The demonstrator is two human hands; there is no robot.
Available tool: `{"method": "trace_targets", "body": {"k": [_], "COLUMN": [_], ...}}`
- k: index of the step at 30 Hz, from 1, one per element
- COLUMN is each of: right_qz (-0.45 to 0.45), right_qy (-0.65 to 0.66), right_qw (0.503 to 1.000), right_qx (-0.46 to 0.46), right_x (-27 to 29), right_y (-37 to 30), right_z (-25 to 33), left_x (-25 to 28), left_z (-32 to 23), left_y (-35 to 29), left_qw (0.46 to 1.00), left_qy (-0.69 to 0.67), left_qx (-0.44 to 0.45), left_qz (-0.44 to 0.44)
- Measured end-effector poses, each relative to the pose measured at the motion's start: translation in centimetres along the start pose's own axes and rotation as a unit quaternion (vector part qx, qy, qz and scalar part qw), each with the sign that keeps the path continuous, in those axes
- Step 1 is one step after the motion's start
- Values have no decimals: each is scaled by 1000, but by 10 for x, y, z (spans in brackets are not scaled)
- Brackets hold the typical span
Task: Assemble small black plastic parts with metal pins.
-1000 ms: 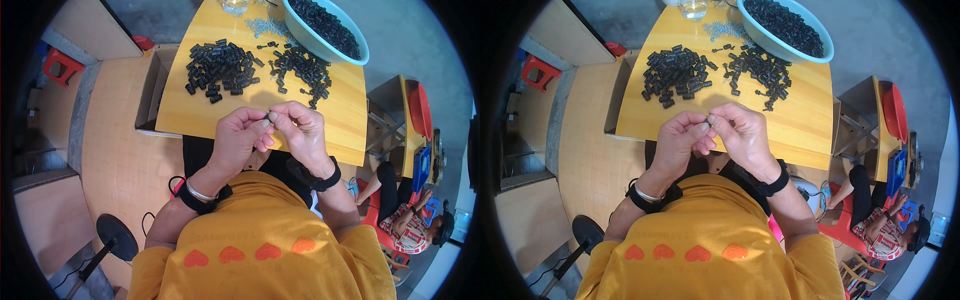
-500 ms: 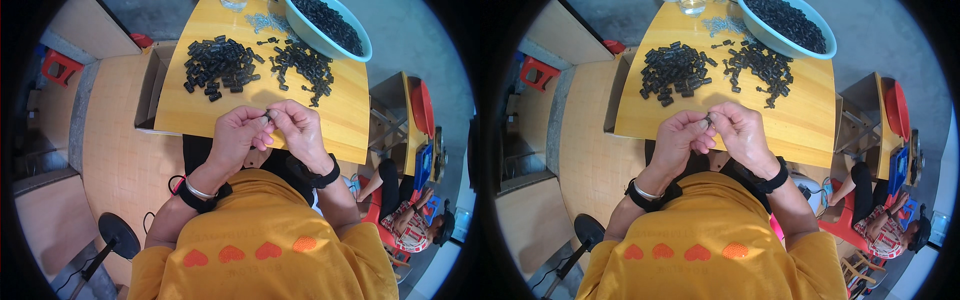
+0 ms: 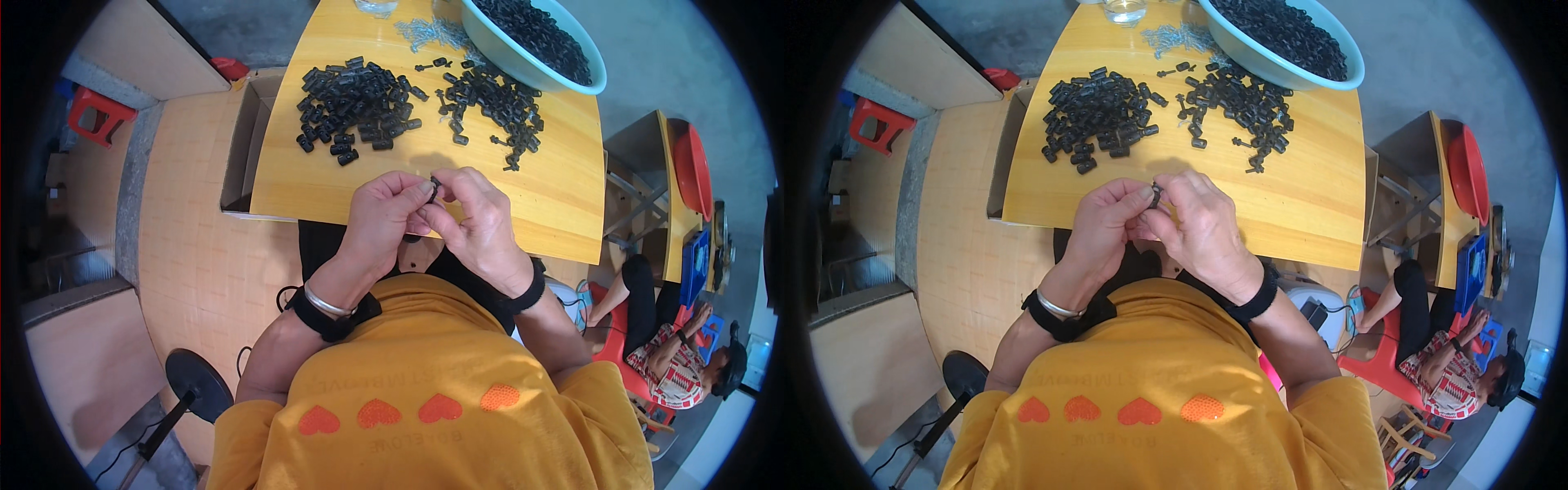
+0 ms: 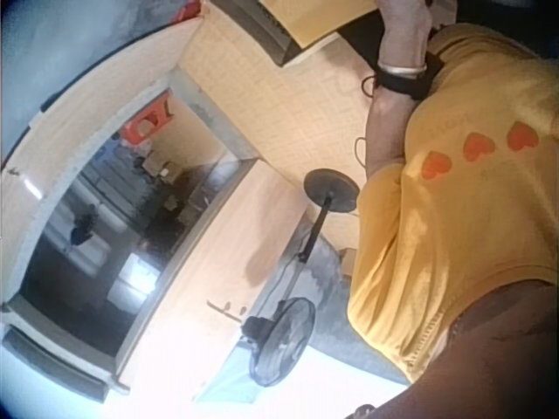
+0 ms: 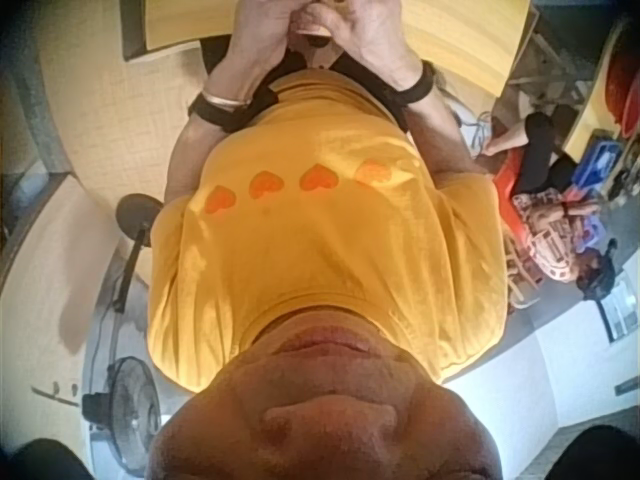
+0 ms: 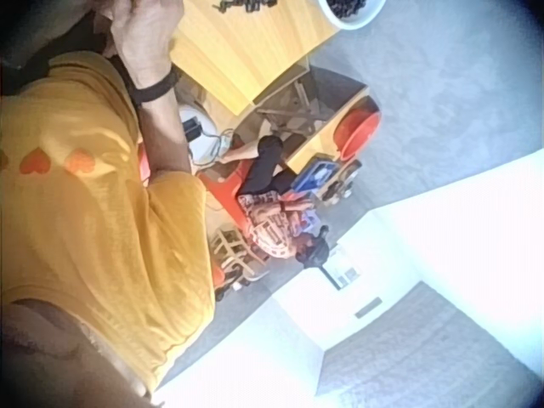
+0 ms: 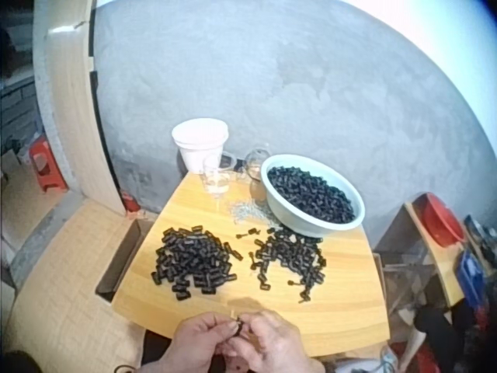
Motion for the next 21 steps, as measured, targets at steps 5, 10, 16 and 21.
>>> {"method": "trace_targets", "body": {"k": [5, 10, 16, 21], "right_qz": [-7, 10, 37, 33], "right_qy": [-79, -138, -151, -144], "right_qw": [997, 989, 986, 988], "right_qx": [21, 47, 64, 53], "right_x": [-4, -5, -7, -14], "right_y": [-2, -2, -3, -5], "right_z": [-1, 0, -2, -7], "left_x": [3, 7, 9, 15], "left_z": [8, 11, 13, 17], "left_y": [2, 4, 3, 5], "left_qw": [1000, 1000, 999, 999], "left_qy": [11, 21, 15, 2], "left_qx": [2, 7, 22, 35], "left_qz": [-27, -8, -26, -1]}}
Point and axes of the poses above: each hand's wrist, its own y-axis towards the middle knuckle, its own x-axis out of the back of the hand, z = x × y, the point moved 2 cm from there along y, towards the middle knuckle, and after that the axes turned 4 degrees about -x, right-handed, at the moved point
